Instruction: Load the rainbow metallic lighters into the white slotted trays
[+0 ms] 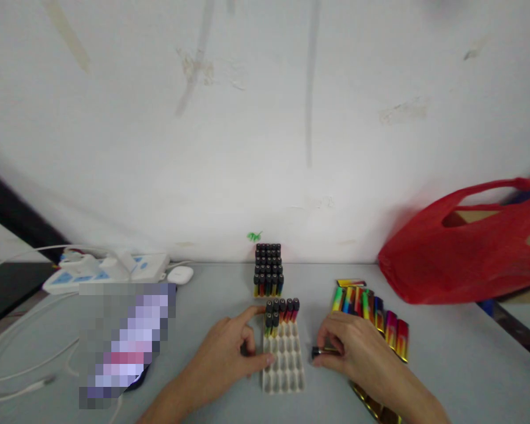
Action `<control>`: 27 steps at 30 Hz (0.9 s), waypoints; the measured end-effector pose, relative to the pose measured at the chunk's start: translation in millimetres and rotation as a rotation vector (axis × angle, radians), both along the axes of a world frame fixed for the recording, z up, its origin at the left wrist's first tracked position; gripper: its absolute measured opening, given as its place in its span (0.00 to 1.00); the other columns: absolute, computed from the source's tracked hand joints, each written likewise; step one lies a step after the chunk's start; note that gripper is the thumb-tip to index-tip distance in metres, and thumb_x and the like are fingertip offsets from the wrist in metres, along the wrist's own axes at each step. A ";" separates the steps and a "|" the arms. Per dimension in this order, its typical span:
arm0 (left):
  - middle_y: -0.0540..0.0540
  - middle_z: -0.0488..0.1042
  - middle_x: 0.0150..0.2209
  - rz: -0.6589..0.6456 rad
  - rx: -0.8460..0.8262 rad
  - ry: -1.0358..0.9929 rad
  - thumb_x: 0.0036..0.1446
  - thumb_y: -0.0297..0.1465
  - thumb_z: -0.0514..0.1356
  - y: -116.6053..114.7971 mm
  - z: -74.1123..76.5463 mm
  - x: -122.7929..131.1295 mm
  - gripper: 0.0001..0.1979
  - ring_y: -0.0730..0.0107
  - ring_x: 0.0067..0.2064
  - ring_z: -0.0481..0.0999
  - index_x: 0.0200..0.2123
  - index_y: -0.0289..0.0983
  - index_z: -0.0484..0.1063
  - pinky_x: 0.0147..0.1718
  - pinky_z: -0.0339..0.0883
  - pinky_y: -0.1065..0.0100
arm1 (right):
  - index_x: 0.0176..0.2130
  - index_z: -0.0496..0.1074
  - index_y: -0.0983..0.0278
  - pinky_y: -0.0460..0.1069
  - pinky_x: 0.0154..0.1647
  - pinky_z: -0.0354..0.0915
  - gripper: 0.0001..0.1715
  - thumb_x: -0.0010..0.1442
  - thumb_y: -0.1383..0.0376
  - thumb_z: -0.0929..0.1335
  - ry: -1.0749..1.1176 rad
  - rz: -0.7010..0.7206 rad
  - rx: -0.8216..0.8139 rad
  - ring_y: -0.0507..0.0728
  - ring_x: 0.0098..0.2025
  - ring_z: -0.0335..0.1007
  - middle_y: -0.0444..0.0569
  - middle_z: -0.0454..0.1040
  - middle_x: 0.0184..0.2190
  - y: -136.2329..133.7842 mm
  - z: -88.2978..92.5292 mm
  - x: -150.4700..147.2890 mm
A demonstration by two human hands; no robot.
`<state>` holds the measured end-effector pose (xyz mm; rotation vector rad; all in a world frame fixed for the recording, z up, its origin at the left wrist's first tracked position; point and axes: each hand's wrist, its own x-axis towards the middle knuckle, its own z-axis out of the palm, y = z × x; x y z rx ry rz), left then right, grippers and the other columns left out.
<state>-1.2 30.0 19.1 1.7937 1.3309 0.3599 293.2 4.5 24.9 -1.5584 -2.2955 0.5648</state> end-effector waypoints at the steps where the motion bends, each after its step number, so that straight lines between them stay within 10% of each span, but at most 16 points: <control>1: 0.61 0.75 0.25 0.000 0.004 0.000 0.57 0.39 0.72 -0.1 0.8 0.3 0.38 0.68 0.29 0.73 0.70 0.40 0.70 0.33 0.60 0.68 | 0.35 0.80 0.60 0.50 0.36 0.63 0.14 0.58 0.63 0.85 -0.008 0.003 0.014 0.59 0.34 0.77 0.43 0.79 0.32 -0.3 0.3 -3.8; 8: 0.60 0.75 0.26 0.000 0.003 -0.020 0.56 0.38 0.73 -0.4 -3.0 -1.0 0.39 0.68 0.29 0.74 0.69 0.41 0.69 0.30 0.60 0.69 | 0.44 0.73 0.57 0.52 0.45 0.69 0.04 0.76 0.63 0.71 0.205 -0.025 0.142 0.61 0.44 0.76 0.47 0.76 0.44 -5.9 -8.0 -13.8; 15: 0.60 0.75 0.30 -0.044 0.076 -0.172 0.60 0.33 0.72 -2.9 -12.6 -5.4 0.56 0.73 0.28 0.72 0.82 0.48 0.45 0.32 0.65 0.72 | 0.50 0.67 0.57 0.52 0.48 0.70 0.06 0.80 0.57 0.65 0.363 -0.118 0.105 0.60 0.44 0.78 0.46 0.77 0.43 -6.6 -18.8 -11.8; 27: 0.59 0.76 0.34 -0.112 0.180 -0.079 0.61 0.32 0.73 -1.8 -9.2 -7.1 0.49 0.73 0.33 0.75 0.79 0.54 0.55 0.36 0.67 0.72 | 0.48 0.66 0.56 0.51 0.44 0.68 0.06 0.80 0.58 0.65 0.357 -0.119 0.062 0.59 0.41 0.77 0.45 0.77 0.41 -11.5 -11.1 -17.4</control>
